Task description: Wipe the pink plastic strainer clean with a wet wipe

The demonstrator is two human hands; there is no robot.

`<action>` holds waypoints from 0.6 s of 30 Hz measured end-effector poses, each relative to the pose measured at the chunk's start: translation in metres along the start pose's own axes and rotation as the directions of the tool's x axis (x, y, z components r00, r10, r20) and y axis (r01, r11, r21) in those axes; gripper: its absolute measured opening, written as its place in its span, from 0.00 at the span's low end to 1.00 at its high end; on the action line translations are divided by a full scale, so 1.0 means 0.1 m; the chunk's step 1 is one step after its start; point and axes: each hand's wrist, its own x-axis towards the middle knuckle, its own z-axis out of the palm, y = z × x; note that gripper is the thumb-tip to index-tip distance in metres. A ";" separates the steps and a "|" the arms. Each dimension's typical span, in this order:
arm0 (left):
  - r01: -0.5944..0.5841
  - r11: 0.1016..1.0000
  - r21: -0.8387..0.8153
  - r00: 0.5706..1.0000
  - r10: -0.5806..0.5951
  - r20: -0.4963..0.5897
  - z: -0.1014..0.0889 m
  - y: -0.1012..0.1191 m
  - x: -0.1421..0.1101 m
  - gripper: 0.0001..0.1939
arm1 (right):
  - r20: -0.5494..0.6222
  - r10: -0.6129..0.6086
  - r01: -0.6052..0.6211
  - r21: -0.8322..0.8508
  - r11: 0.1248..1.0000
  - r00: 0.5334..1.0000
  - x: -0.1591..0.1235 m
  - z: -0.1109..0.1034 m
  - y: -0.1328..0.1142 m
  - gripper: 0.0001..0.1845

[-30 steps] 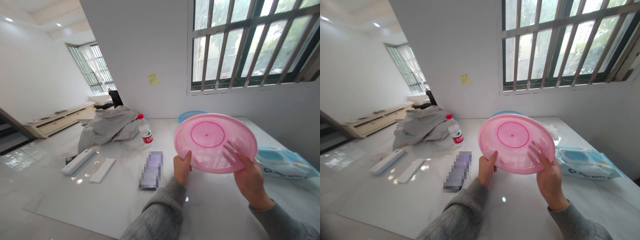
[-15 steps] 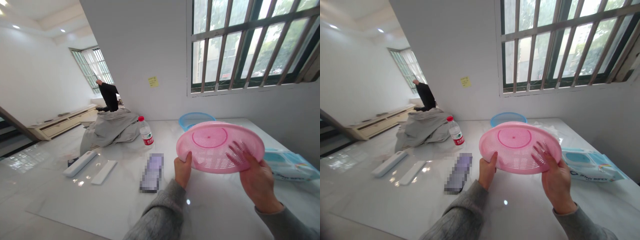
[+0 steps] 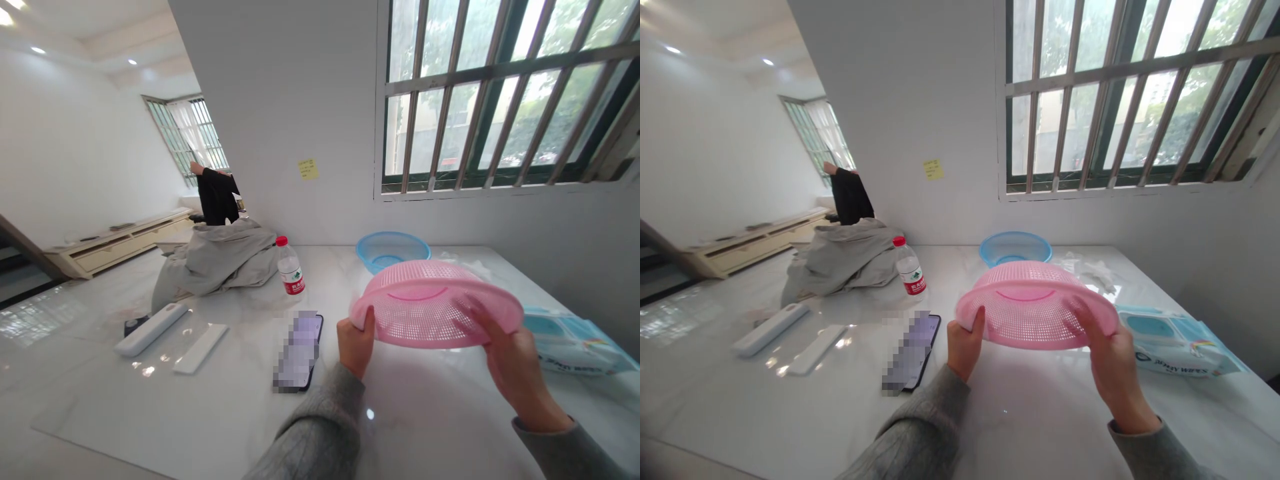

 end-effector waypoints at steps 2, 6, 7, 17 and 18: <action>-0.014 1.000 -0.003 1.000 0.014 0.009 0.01 0.00 -0.02 0.29 | -0.002 0.060 -0.060 0.054 0.997 0.998 -0.02 0.04 -0.02 0.19; 0.029 0.999 -0.016 0.999 -0.028 0.042 0.05 -0.01 -0.02 0.28 | -0.016 0.102 -0.099 0.143 0.985 0.995 -0.08 0.12 -0.04 0.17; 0.046 0.999 -0.021 0.998 -0.044 0.052 0.06 -0.02 -0.02 0.29 | -0.012 0.116 -0.112 0.155 0.981 0.993 -0.10 0.14 -0.03 0.17; 0.184 0.982 -0.043 0.981 -0.181 0.065 0.11 -0.09 -0.01 0.30 | 0.162 0.318 -0.352 0.263 0.898 0.934 -0.28 0.26 0.16 0.24; 0.189 0.981 -0.039 0.980 -0.185 0.076 0.10 -0.08 -0.01 0.31 | 0.155 0.313 -0.344 0.241 0.908 0.937 -0.26 0.25 0.15 0.23</action>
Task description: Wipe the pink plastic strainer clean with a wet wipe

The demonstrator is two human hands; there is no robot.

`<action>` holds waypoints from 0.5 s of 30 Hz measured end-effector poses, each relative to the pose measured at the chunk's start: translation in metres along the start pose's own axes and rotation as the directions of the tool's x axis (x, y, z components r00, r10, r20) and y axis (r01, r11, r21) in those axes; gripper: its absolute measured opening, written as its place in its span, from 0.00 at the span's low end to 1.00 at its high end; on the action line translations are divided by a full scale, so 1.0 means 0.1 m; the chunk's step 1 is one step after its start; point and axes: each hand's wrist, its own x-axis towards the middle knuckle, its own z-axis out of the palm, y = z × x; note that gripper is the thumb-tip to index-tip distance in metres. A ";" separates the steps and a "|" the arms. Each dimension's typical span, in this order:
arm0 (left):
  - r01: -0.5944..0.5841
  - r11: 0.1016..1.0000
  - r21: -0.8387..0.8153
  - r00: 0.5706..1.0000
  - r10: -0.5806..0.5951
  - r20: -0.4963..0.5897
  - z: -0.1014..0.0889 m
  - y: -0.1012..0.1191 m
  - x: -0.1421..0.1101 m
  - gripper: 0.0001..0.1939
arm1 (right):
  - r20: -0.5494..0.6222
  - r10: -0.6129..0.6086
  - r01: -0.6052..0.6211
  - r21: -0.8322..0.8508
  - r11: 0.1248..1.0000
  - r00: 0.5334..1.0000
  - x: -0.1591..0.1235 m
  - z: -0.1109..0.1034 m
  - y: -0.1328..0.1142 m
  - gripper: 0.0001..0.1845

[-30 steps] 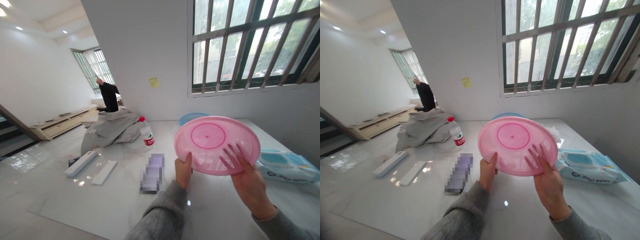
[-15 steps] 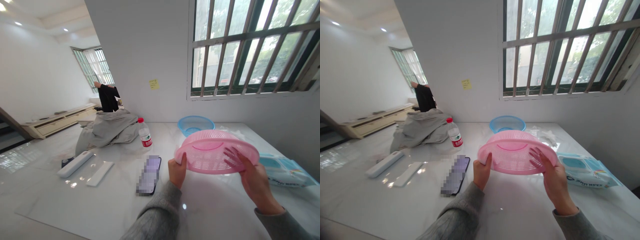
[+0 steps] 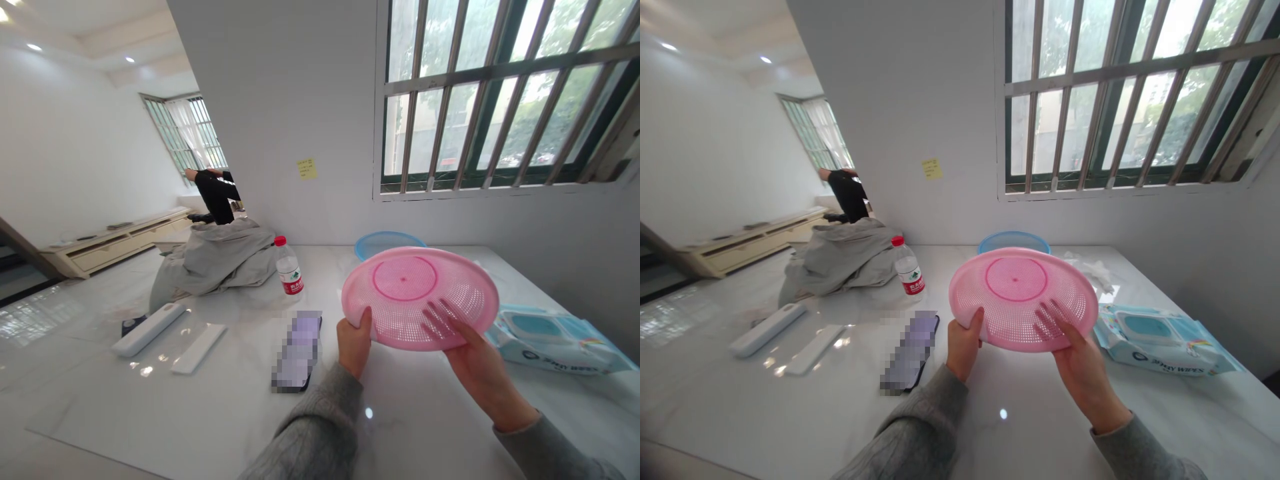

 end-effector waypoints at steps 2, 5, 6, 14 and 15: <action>0.001 1.000 0.011 1.000 -0.001 0.017 -0.02 0.04 -0.02 0.32 | -0.020 -0.051 0.050 -0.057 0.997 0.998 0.03 -0.01 -0.07 0.23; -0.019 0.999 0.034 1.000 0.019 0.013 -0.05 0.09 -0.05 0.31 | -0.086 -0.156 0.147 -0.100 0.984 0.984 0.08 -0.04 -0.17 0.22; -0.028 0.999 0.041 1.000 0.028 0.011 -0.05 0.10 -0.06 0.31 | -0.116 -0.176 0.164 -0.104 0.981 0.978 0.09 -0.05 -0.20 0.21; -0.018 0.999 0.045 0.999 0.016 0.038 -0.04 0.11 -0.07 0.31 | -0.140 -0.205 0.188 -0.127 0.974 0.969 0.08 -0.07 -0.17 0.15; -0.005 0.999 0.037 0.999 0.003 0.050 -0.04 0.10 -0.06 0.31 | -0.140 -0.213 0.195 -0.130 0.972 0.967 0.07 -0.07 -0.17 0.15</action>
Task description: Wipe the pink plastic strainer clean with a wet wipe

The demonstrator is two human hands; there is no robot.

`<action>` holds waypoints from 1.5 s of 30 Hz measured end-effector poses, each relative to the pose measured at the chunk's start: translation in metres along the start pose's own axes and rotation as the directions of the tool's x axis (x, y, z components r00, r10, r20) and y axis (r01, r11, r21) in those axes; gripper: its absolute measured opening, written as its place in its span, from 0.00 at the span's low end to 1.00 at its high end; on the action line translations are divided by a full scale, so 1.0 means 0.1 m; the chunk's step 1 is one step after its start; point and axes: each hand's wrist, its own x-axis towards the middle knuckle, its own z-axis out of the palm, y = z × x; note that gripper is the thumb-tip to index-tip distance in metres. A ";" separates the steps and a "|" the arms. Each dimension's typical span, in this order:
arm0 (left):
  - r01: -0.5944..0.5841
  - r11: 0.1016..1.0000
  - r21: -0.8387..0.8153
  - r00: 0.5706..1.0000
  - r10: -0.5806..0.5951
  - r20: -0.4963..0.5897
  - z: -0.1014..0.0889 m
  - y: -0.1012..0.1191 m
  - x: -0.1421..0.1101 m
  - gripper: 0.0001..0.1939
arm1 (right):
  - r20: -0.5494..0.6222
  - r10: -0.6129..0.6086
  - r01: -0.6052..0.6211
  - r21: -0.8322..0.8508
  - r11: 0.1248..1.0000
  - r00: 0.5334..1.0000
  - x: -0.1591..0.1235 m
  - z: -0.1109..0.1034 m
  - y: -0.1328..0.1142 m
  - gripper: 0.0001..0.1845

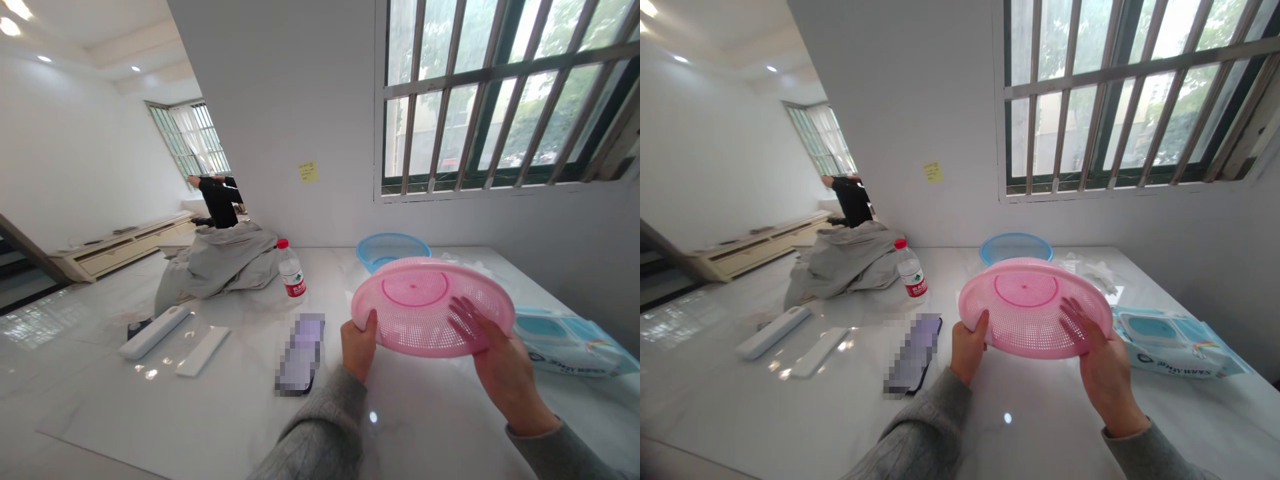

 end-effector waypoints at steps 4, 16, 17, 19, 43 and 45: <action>0.044 0.999 -0.032 0.998 -0.042 0.040 0.02 -0.01 0.00 0.29 | -0.020 -0.007 0.007 0.002 1.000 1.000 -0.01 0.00 0.01 0.15; 0.049 0.998 -0.051 0.998 -0.047 0.034 0.02 0.01 0.00 0.30 | -0.025 0.021 -0.020 0.048 0.999 0.999 -0.03 0.03 -0.04 0.16; 0.048 0.998 -0.049 0.998 -0.047 0.032 0.02 0.01 0.00 0.29 | -0.021 0.018 -0.017 0.047 0.999 1.000 -0.03 0.02 -0.04 0.16; 0.046 0.998 -0.046 0.999 -0.044 0.028 0.02 0.01 -0.01 0.29 | -0.019 0.015 -0.014 0.046 0.999 1.000 -0.03 0.02 -0.04 0.17; 0.031 0.999 -0.016 0.999 -0.031 0.017 0.01 0.01 -0.01 0.31 | -0.012 0.016 -0.015 0.072 0.997 1.000 -0.03 0.02 -0.03 0.16; 0.032 0.999 -0.016 0.999 -0.031 0.015 0.01 0.02 -0.02 0.31 | -0.007 0.013 -0.012 0.072 0.997 1.000 -0.03 0.02 -0.03 0.16</action>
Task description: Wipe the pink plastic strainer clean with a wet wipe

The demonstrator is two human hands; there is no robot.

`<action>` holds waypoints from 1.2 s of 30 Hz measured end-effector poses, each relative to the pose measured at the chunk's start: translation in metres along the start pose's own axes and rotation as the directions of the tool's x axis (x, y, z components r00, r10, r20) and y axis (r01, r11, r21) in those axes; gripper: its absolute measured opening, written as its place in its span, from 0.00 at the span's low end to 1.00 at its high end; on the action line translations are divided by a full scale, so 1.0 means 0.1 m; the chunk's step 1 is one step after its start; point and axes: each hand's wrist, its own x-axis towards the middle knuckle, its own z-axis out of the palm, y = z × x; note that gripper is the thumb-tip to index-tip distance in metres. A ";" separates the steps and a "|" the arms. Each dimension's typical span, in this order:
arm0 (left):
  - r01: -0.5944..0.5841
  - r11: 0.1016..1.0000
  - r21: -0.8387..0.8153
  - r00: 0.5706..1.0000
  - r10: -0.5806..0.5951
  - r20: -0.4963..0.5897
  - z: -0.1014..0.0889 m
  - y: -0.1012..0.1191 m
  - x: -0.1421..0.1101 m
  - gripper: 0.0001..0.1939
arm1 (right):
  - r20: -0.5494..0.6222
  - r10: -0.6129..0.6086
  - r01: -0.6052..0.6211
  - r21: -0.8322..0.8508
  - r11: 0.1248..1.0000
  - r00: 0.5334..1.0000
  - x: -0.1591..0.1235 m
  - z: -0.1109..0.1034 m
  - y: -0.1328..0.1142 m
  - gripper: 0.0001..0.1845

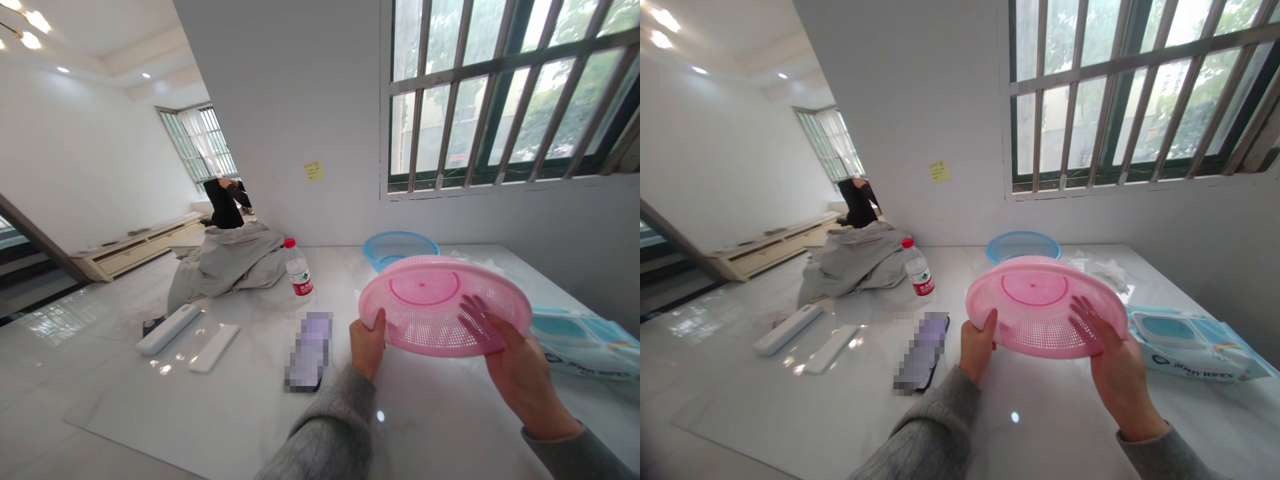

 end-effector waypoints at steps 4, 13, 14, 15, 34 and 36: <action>0.000 1.000 0.001 1.000 0.000 0.003 0.00 0.01 0.00 0.30 | 0.009 -0.001 0.001 -0.008 1.000 1.000 0.00 -0.01 0.00 0.15; 0.004 1.000 0.002 1.000 -0.004 0.005 0.00 0.02 0.00 0.30 | 0.016 -0.007 0.008 -0.024 1.000 1.000 0.01 -0.02 0.01 0.16; 0.004 1.000 0.002 1.000 -0.004 0.006 0.00 0.02 0.00 0.30 | 0.014 -0.007 0.008 -0.024 1.000 1.000 0.01 -0.02 0.01 0.16; 0.003 1.000 0.002 1.000 -0.003 0.008 0.00 0.02 0.00 0.30 | 0.010 -0.006 0.006 -0.021 1.000 1.000 0.01 -0.01 0.02 0.16; 0.013 1.000 -0.026 1.000 -0.013 -0.006 0.02 -0.07 0.08 0.29 | 0.041 0.105 -0.108 0.081 0.991 0.994 -0.07 0.01 0.26 0.20; 0.008 1.000 -0.016 1.000 -0.009 -0.011 0.01 -0.06 0.08 0.30 | 0.057 0.107 -0.111 0.074 0.991 0.993 -0.06 0.02 0.27 0.20</action>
